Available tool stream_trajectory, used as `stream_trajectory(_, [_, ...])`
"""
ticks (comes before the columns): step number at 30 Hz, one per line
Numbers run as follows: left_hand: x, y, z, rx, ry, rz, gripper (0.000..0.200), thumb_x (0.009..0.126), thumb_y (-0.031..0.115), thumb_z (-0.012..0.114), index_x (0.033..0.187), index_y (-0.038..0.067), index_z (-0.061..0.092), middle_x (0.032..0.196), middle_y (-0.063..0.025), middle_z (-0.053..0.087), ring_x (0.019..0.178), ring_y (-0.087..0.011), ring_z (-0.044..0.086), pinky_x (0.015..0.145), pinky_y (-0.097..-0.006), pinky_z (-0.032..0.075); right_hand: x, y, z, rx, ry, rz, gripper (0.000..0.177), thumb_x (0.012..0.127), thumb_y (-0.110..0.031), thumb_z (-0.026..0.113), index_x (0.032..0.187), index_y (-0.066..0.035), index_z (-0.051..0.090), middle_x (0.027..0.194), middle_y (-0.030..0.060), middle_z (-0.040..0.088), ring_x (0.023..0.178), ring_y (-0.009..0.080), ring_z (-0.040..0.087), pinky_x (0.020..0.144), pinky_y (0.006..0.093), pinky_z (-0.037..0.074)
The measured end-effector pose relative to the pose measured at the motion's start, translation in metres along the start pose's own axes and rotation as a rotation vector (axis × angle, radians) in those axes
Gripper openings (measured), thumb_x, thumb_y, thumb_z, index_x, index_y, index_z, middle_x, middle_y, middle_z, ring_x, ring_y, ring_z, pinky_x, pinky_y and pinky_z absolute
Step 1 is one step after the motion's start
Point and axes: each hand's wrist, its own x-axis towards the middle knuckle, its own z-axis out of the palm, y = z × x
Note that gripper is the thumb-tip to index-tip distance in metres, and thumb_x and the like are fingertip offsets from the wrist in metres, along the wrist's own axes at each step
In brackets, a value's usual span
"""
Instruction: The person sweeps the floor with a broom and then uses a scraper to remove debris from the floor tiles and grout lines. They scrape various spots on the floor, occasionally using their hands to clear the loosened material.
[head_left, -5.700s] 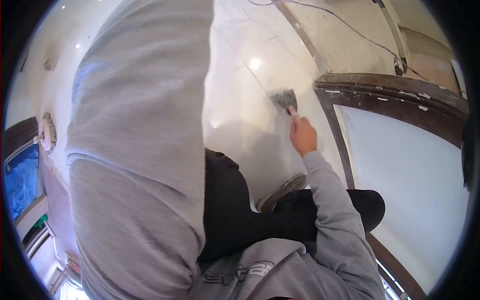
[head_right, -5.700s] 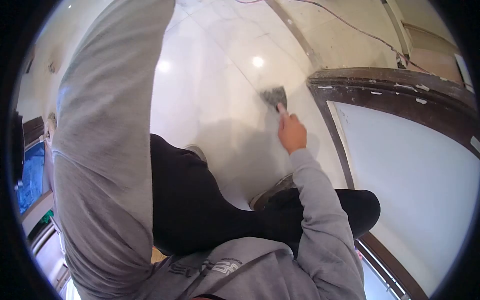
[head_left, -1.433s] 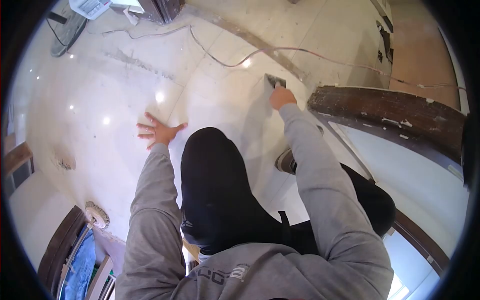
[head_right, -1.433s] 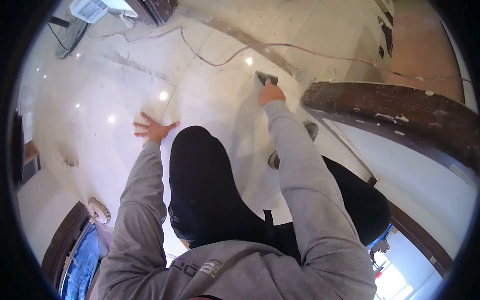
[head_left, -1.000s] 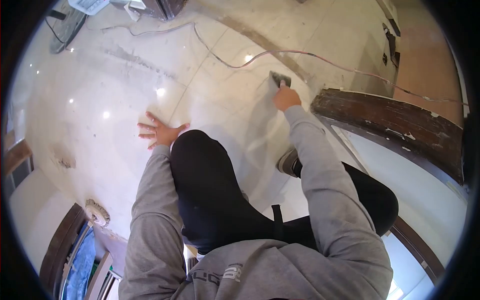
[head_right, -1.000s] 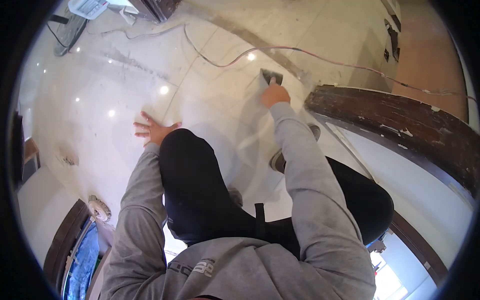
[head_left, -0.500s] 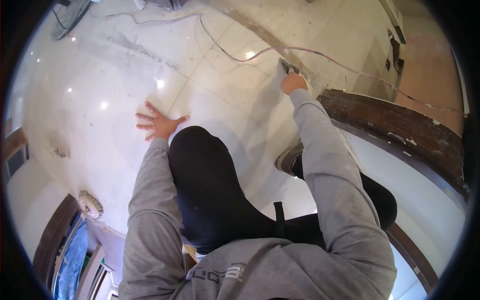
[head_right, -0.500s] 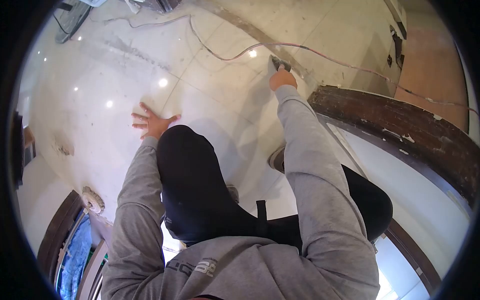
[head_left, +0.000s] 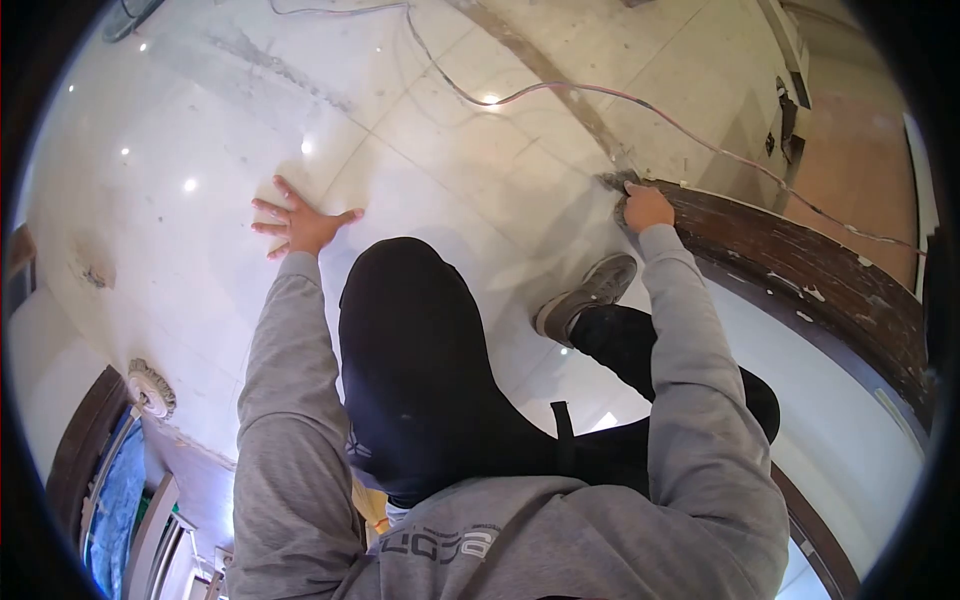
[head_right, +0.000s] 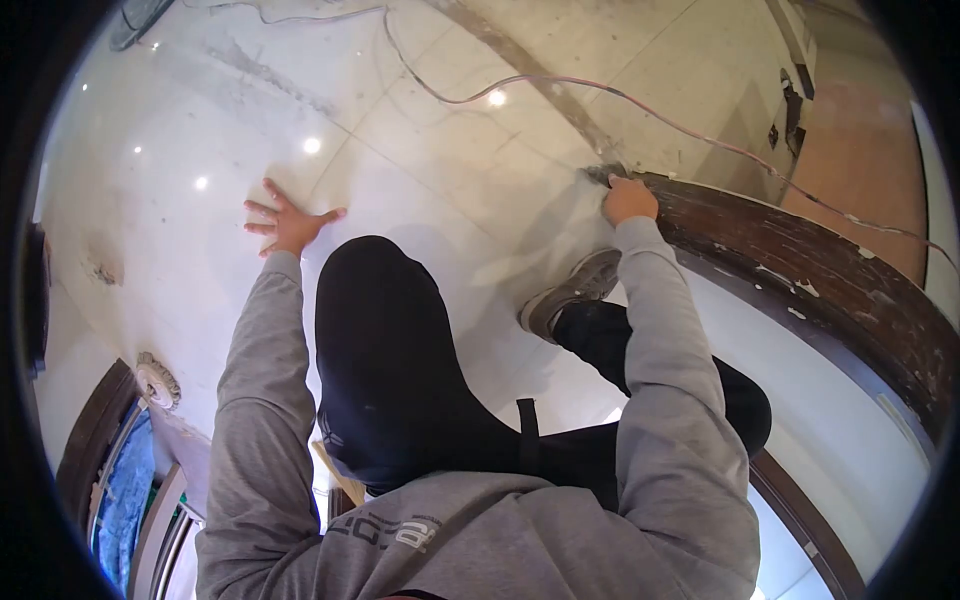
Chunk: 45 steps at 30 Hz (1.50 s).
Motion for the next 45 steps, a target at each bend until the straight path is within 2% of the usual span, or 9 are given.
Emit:
stream_trajectory(12, [0.0, 0.0, 0.005, 0.042, 0.039, -0.025, 0.158, 0.046, 0.066, 0.089, 0.154, 0.029, -0.02, 0.157, -0.0237, -0.027, 0.142, -0.0546, -0.02, 0.097, -0.0837, 0.012, 0.017, -0.004, 0.042, 0.148, -0.029, -0.101, 0.056, 0.089, -0.012, 0.055, 0.144, -0.019, 0.049, 0.113, 0.0276, 0.064, 0.108, 0.0431, 0.06, 0.096, 0.048, 0.046])
stream_trajectory(18, [-0.004, 0.001, 0.002, -0.014, 0.038, -0.007, 0.156, 0.048, 0.062, 0.09, 0.155, 0.028, -0.017, 0.157, -0.0247, -0.028, 0.142, -0.0548, -0.022, 0.097, -0.0837, 0.008, -0.002, -0.046, 0.03, 0.327, 0.257, 0.096, 0.053, 0.09, -0.025, 0.061, 0.141, -0.01, 0.051, 0.114, 0.0279, 0.064, 0.107, 0.0425, 0.061, 0.095, 0.0482, 0.047])
stream_trajectory(23, [-0.001, -0.003, 0.003, -0.039, 0.032, 0.012, 0.154, 0.048, 0.059, 0.091, 0.155, 0.027, -0.015, 0.155, -0.0265, -0.029, 0.14, -0.0559, -0.025, 0.097, -0.0841, 0.005, 0.028, -0.02, -0.052, 0.055, 0.215, -0.055, 0.044, 0.088, -0.03, 0.061, 0.126, -0.009, 0.064, 0.117, 0.0208, 0.067, 0.108, 0.0377, 0.065, 0.092, 0.0454, 0.052])
stream_trajectory(25, [-0.001, -0.004, 0.004, -0.028, 0.043, 0.015, 0.154, 0.048, 0.06, 0.091, 0.155, 0.027, -0.015, 0.156, -0.0267, -0.028, 0.14, -0.0558, -0.025, 0.097, -0.0842, 0.005, 0.048, -0.02, -0.081, -0.33, -0.179, 0.068, 0.035, 0.088, -0.026, 0.059, 0.117, -0.009, 0.07, 0.117, 0.0161, 0.069, 0.107, 0.0342, 0.067, 0.089, 0.044, 0.054])
stream_trajectory(28, [0.0, -0.005, 0.005, -0.045, 0.054, 0.013, 0.154, 0.047, 0.06, 0.091, 0.156, 0.027, -0.013, 0.156, -0.0267, -0.027, 0.14, -0.0558, -0.024, 0.097, -0.0841, 0.005, 0.066, -0.028, -0.078, -0.413, -0.163, 0.029, 0.028, 0.082, -0.015, 0.062, 0.105, -0.003, 0.073, 0.113, 0.0191, 0.069, 0.106, 0.0346, 0.067, 0.09, 0.0434, 0.054])
stream_trajectory(33, [-0.003, -0.004, 0.001, -0.035, 0.037, -0.003, 0.155, 0.049, 0.062, 0.09, 0.155, 0.029, -0.017, 0.157, -0.0239, -0.029, 0.142, -0.0533, -0.023, 0.099, -0.083, 0.007, 0.096, -0.091, -0.079, -0.42, -0.104, -0.112, 0.028, 0.082, -0.012, 0.061, 0.106, -0.005, 0.072, 0.115, 0.0181, 0.069, 0.108, 0.0334, 0.066, 0.091, 0.0431, 0.054])
stream_trajectory(37, [-0.002, -0.006, 0.003, -0.04, 0.055, 0.023, 0.155, 0.048, 0.061, 0.091, 0.155, 0.029, -0.017, 0.157, -0.0239, -0.028, 0.142, -0.0532, -0.024, 0.098, -0.0834, 0.006, 0.08, -0.147, -0.132, -0.19, 0.093, -0.365, 0.04, 0.084, -0.024, 0.064, 0.122, -0.009, 0.066, 0.118, 0.0151, 0.068, 0.11, 0.0317, 0.065, 0.095, 0.0424, 0.05])
stream_trajectory(40, [-0.002, -0.006, 0.003, -0.041, 0.055, 0.022, 0.155, 0.048, 0.063, 0.09, 0.155, 0.028, -0.016, 0.157, -0.0242, -0.028, 0.142, -0.0538, -0.023, 0.098, -0.0837, 0.006, 0.084, -0.15, -0.149, -0.055, 0.081, -0.45, 0.044, 0.088, -0.031, 0.059, 0.128, -0.012, 0.062, 0.12, 0.0094, 0.068, 0.109, 0.0319, 0.064, 0.093, 0.0425, 0.051])
stream_trajectory(45, [-0.004, -0.007, -0.001, -0.054, 0.053, 0.027, 0.153, 0.048, 0.061, 0.091, 0.156, 0.028, -0.013, 0.157, -0.0256, -0.027, 0.141, -0.0553, -0.023, 0.098, -0.0841, 0.006, 0.058, -0.087, -0.13, -0.018, 0.004, -0.288, 0.059, 0.083, -0.037, 0.068, 0.133, -0.009, 0.057, 0.12, 0.0179, 0.066, 0.109, 0.0339, 0.064, 0.093, 0.0432, 0.049])
